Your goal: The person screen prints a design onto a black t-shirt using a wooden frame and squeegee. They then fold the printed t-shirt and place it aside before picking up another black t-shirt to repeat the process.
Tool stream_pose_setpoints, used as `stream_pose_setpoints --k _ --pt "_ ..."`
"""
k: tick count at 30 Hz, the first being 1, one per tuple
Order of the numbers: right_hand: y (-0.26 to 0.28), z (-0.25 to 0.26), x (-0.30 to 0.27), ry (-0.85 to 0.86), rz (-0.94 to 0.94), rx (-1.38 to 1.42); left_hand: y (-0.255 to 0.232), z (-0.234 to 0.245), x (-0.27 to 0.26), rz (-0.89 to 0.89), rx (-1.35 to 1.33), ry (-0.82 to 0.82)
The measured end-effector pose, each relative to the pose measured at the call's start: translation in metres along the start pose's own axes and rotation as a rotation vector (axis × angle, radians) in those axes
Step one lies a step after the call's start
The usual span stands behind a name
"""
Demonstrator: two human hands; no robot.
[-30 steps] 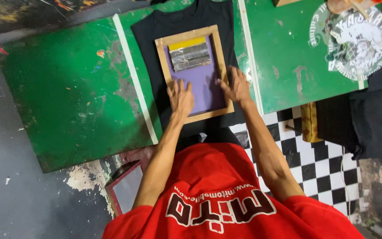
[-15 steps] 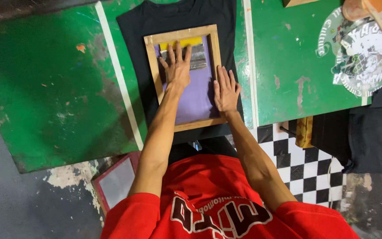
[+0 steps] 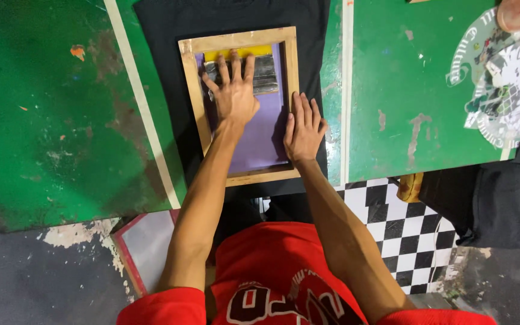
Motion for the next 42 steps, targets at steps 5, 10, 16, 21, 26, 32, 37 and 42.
stream_pose_setpoints --k 5,10,16,21,26,32,37,42 --pt "-0.007 -0.011 -0.006 0.034 -0.006 0.023 -0.009 0.017 -0.049 -0.054 -0.021 -0.089" --pt "-0.007 -0.015 -0.005 0.067 -0.002 0.046 -0.028 0.01 -0.154 -0.039 -0.066 -0.026" --pt "-0.007 -0.017 -0.003 0.06 0.002 0.031 -0.028 -0.009 -0.191 -0.067 -0.187 0.124" --pt "-0.01 -0.023 -0.003 0.121 -0.01 0.046 -0.016 0.011 -0.13 -0.088 -0.058 0.037" --pt "-0.008 -0.024 -0.002 0.089 0.007 0.04 -0.008 0.025 -0.034 -0.026 -0.009 -0.098" --pt "-0.01 -0.022 -0.003 0.093 0.007 0.045 0.0 0.01 0.002 0.029 -0.023 0.039" --pt "-0.009 -0.022 -0.005 0.098 0.006 0.049 -0.001 -0.003 -0.032 0.052 -0.02 0.107" --pt "-0.006 -0.018 -0.004 0.102 0.002 0.042 -0.025 -0.004 -0.135 -0.01 0.149 -0.173"
Point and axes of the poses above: each hand's wrist, its own x-axis towards the middle knuckle, its own z-axis out of the back of the hand, y = z × x, the point moved 9 cm from there along x, towards the middle knuckle, and after that the axes turned 4 degrees about -x, right-handed, at the moved point
